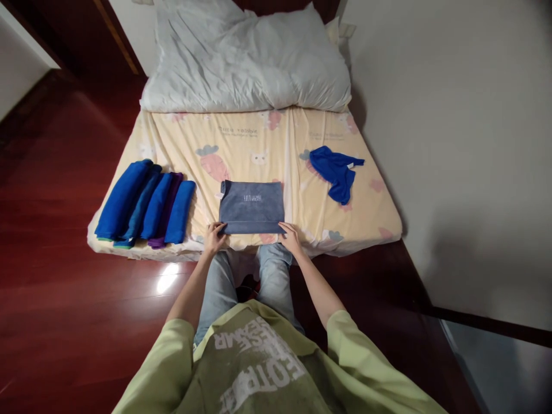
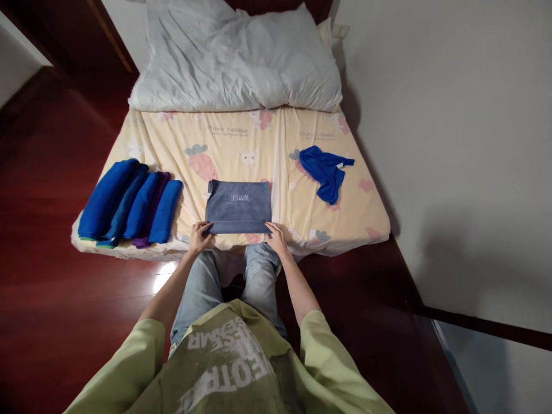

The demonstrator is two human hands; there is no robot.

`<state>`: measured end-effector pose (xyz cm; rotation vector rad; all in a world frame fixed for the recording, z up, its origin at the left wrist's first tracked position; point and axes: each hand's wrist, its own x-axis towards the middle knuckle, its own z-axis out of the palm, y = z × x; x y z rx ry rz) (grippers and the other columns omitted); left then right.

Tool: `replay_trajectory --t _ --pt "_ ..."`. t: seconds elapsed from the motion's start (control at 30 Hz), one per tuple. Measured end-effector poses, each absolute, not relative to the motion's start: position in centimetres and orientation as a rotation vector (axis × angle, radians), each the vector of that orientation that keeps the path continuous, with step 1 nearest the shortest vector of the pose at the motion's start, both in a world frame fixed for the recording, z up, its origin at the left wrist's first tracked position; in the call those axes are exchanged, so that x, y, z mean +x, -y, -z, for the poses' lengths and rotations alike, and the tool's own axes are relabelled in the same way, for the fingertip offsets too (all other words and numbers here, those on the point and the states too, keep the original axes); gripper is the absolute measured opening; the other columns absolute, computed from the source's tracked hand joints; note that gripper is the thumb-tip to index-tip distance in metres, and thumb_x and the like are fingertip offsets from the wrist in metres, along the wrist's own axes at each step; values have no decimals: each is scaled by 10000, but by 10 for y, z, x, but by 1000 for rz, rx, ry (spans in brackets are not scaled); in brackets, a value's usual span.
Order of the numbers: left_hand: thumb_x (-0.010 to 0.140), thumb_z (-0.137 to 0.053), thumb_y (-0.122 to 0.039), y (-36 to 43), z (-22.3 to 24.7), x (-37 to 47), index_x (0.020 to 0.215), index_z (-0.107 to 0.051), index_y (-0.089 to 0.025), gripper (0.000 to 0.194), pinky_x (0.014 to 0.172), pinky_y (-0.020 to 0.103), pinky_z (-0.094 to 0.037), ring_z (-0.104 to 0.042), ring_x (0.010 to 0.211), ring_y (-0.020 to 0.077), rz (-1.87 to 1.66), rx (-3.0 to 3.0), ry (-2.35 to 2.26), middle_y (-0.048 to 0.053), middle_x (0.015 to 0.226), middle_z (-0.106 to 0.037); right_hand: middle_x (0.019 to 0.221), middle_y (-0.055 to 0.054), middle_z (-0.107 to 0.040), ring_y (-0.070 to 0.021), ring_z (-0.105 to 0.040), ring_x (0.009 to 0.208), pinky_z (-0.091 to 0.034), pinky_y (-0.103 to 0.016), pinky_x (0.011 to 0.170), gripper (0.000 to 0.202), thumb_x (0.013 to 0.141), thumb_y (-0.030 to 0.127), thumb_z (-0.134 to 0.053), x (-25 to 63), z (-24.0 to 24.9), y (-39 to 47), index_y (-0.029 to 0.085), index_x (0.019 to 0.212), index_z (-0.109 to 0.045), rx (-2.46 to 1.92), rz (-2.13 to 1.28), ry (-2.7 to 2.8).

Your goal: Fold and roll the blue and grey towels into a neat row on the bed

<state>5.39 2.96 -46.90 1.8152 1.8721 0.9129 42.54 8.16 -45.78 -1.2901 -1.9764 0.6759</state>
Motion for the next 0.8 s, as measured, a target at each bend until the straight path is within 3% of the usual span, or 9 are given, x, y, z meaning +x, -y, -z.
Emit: replay_trajectory --t 0.1,0.3,0.6,0.8 --pt "804 -567 -246 -32 464 56 1199 -743 -196 436 1084 458 -442 -527 1157 305 -971 1769 -1888 114 1216 -653 1259 -101 -695 -235 -616 1208 -483 -420 1111 523 816 75 -476 425 459 -88 190 1266 -715 -1333 -671 1964" --pt "763 -524 -135 -41 449 50 1187 -748 -211 485 1072 470 -473 -558 1179 301 -915 1857 -1866 102 1161 -715 1190 -96 -732 -240 -641 1171 -505 -438 1083 505 807 49 -469 424 453 -97 194 1198 -754 -1339 -639 1997" --pt "914 -466 -199 3 439 30 1154 -726 -203 354 1071 442 -504 -650 1163 237 -909 2016 -1507 115 1199 -714 1268 -66 -715 -223 -641 1229 -481 -449 1134 488 847 94 -453 447 449 -47 223 1217 -745 -1281 -726 1959" --pt "856 -483 -182 15 445 44 1104 -724 -199 347 1063 434 -508 -681 1121 241 -936 1721 -1709 99 1156 -739 1261 -84 -717 -228 -644 1228 -474 -448 1128 432 861 156 -453 438 464 -35 206 1182 -738 -1345 -788 1828"
